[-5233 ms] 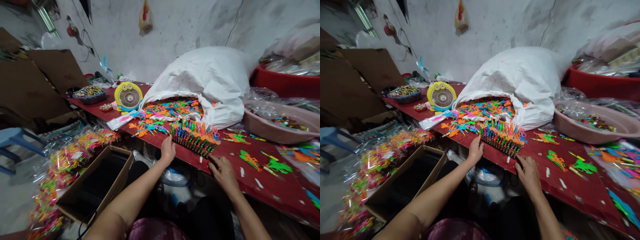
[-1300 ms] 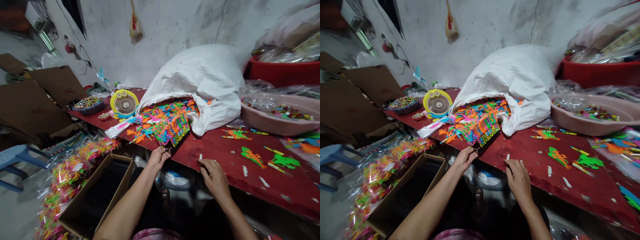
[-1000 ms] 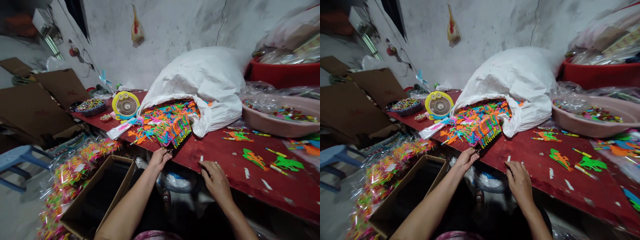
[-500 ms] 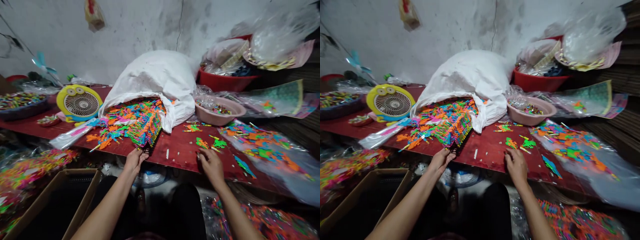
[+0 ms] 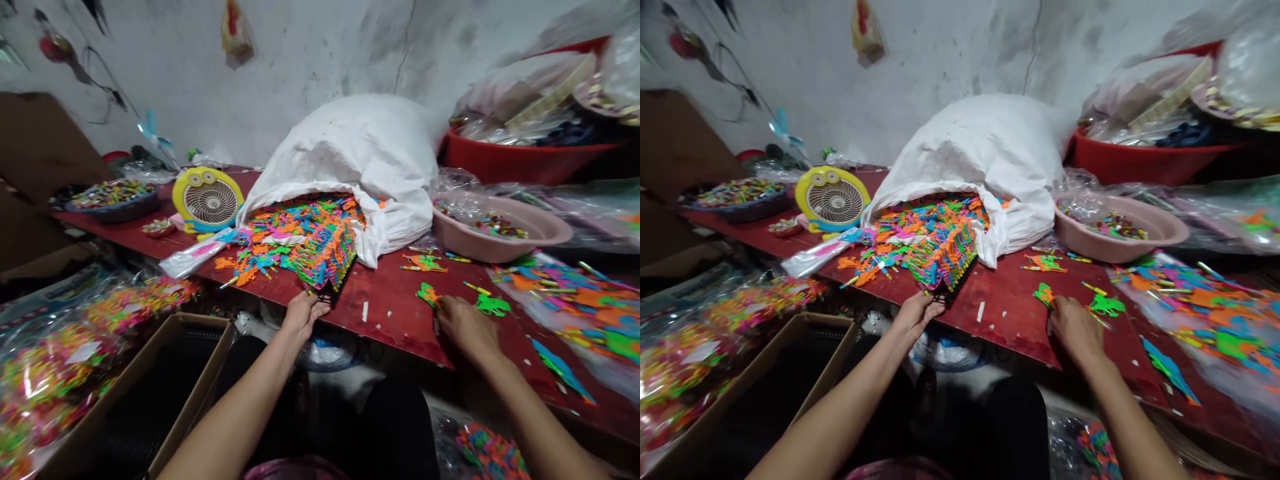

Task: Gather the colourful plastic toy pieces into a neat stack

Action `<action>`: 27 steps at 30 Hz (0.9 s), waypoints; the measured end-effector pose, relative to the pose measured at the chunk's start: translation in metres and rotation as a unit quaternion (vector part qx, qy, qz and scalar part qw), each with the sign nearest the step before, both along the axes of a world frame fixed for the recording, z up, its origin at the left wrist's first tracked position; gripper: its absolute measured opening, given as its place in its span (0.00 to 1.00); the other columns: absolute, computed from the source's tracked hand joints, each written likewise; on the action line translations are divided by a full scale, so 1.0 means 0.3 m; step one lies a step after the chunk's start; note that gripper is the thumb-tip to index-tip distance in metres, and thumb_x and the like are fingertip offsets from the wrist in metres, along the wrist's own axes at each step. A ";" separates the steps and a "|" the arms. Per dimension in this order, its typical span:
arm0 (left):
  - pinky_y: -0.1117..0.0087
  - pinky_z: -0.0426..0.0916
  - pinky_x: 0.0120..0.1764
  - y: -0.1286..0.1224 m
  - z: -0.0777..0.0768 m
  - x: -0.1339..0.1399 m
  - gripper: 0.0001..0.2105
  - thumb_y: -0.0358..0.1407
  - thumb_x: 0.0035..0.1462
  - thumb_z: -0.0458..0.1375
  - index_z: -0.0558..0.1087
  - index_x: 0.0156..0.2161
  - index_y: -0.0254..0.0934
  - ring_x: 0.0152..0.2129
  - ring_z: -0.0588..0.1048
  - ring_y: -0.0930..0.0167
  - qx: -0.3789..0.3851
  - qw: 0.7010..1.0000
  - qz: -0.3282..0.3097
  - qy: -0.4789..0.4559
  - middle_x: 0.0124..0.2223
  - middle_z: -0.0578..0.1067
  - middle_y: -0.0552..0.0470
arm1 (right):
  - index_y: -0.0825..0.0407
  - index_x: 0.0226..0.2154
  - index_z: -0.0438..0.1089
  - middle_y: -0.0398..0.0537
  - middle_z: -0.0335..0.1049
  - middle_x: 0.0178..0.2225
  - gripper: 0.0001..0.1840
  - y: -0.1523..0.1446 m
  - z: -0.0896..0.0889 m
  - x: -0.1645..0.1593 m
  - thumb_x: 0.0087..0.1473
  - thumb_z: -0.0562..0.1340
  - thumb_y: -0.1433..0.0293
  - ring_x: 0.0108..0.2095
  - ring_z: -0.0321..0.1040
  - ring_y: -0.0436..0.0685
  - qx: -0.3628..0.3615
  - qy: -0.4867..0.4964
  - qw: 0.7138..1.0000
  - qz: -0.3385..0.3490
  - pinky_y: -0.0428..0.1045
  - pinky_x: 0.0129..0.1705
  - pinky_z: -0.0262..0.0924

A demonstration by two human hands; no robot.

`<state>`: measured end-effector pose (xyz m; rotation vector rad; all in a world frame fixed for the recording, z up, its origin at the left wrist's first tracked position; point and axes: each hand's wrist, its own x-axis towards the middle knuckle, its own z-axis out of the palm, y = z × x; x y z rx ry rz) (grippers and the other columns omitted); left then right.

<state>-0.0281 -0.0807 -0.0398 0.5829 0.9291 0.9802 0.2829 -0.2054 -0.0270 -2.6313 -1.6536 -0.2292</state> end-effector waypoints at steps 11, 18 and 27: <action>0.73 0.75 0.28 0.000 -0.021 -0.006 0.02 0.26 0.55 0.58 0.71 0.35 0.29 0.21 0.77 0.72 0.017 1.000 -0.017 -0.014 0.28 0.78 0.45 | 0.54 0.45 0.74 0.55 0.73 0.45 0.19 0.104 0.031 0.001 0.61 0.51 0.65 0.43 0.70 0.59 0.097 0.083 0.991 0.043 0.50 0.43 0.60; 0.72 0.75 0.29 -0.001 -0.027 -0.014 0.04 0.29 0.55 0.60 0.73 0.35 0.28 0.23 0.77 0.71 0.028 0.999 -0.028 -0.026 0.30 0.79 0.43 | 0.52 0.51 0.71 0.57 0.70 0.48 0.22 0.298 0.072 0.159 0.59 0.50 0.77 0.49 0.66 0.61 0.024 -0.027 0.999 0.019 0.52 0.45 0.58; 0.71 0.76 0.30 0.004 -0.042 -0.019 0.06 0.30 0.55 0.61 0.71 0.37 0.29 0.24 0.78 0.70 0.029 0.998 -0.034 -0.045 0.31 0.79 0.42 | 0.51 0.47 0.73 0.57 0.68 0.44 0.19 0.335 0.026 0.150 0.60 0.51 0.73 0.42 0.68 0.60 -0.049 -0.080 0.992 0.081 0.50 0.39 0.57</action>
